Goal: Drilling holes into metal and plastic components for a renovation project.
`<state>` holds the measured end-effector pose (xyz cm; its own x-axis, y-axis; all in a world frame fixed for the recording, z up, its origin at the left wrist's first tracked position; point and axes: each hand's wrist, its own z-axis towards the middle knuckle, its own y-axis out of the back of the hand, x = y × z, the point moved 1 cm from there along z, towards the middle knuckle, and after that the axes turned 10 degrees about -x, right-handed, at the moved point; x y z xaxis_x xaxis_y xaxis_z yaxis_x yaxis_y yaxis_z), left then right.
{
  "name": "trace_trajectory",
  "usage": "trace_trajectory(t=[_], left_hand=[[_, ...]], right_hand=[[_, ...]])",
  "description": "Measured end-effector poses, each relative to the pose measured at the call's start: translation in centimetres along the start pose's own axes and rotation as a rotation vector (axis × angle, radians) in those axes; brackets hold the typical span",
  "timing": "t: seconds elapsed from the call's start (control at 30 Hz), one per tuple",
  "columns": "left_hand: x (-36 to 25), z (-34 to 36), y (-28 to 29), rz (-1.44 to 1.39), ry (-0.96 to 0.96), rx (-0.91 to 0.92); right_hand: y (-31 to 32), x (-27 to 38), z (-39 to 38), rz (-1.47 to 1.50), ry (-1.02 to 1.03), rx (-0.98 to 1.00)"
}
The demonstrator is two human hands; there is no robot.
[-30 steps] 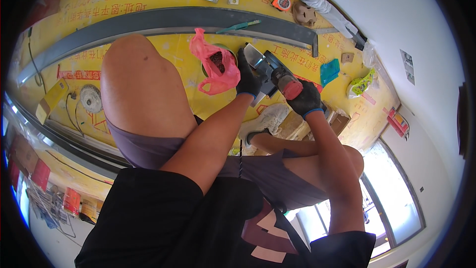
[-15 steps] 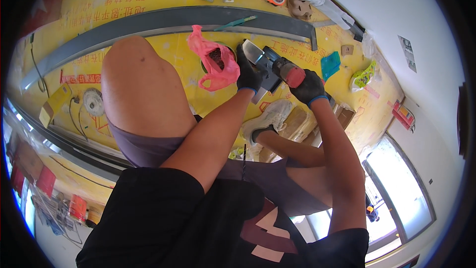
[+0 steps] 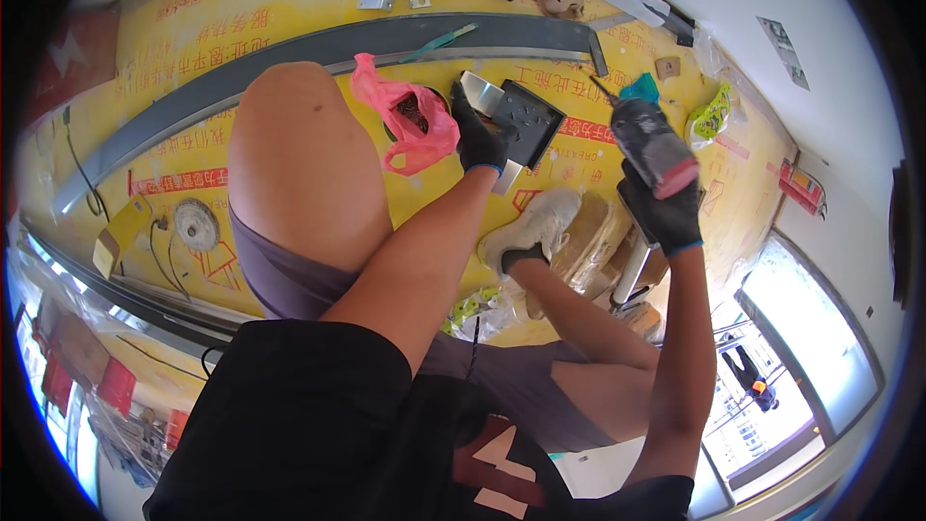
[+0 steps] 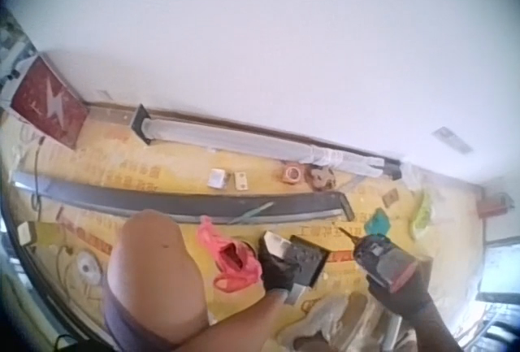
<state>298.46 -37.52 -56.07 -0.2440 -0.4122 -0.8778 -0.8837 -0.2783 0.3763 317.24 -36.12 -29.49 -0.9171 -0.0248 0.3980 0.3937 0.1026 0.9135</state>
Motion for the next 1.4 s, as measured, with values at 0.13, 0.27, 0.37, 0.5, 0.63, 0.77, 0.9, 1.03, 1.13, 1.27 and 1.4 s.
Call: trace_trajectory(t=[0.13, 0.27, 0.37, 0.5, 0.63, 0.77, 0.9, 1.03, 1.13, 1.27, 1.4], left_hand=[[0.7, -1.6, 0.7, 0.285, -0.085, 0.003], [1.3, -3.6, 0.9, 0.518, -0.26, 0.013], [-0.8, -2.3, -0.6, 0.522, -0.301, 0.005], [-2.3, -2.4, -2.4, 0.608, -0.27, -0.018], [-1.8, -2.9, -3.9, 0.704, -0.224, -0.015], [0.4, -2.1, -3.5, 0.655, -0.403, -0.168], [-0.4, -1.9, -1.0, 0.325, -0.254, -0.226], [-2.5, -2.9, 2.4, -0.206, 0.25, -0.091], [-4.1, -3.5, 2.6, -0.508, 0.546, -0.112], [0.7, -1.9, 2.6, -0.939, 0.875, -0.027], [2.1, -4.1, -0.4, -1.364, 1.119, 0.131]], right_hand=[[3.5, 2.0, -3.8, 0.004, -0.099, -0.047], [4.2, 5.4, -4.3, 0.371, -0.566, -0.156], [3.6, 4.7, -4.6, 0.363, -0.623, -0.152], [2.6, 2.7, -3.7, 0.528, -0.493, -0.302], [1.4, -1.2, -1.4, 0.672, -0.472, -0.106], [-1.3, -5.0, 0.9, 0.472, -0.084, -0.151], [-2.6, -7.3, 1.8, 0.149, 0.229, 0.007], [-5.9, -10.3, 2.6, 0.518, 0.25, -0.067], [-7.4, -10.9, 2.3, 0.476, 0.107, 0.174], [-8.1, -8.4, 2.9, 0.511, 0.515, 0.136], [-11.1, -11.6, -0.3, 0.426, 0.365, 0.314]])
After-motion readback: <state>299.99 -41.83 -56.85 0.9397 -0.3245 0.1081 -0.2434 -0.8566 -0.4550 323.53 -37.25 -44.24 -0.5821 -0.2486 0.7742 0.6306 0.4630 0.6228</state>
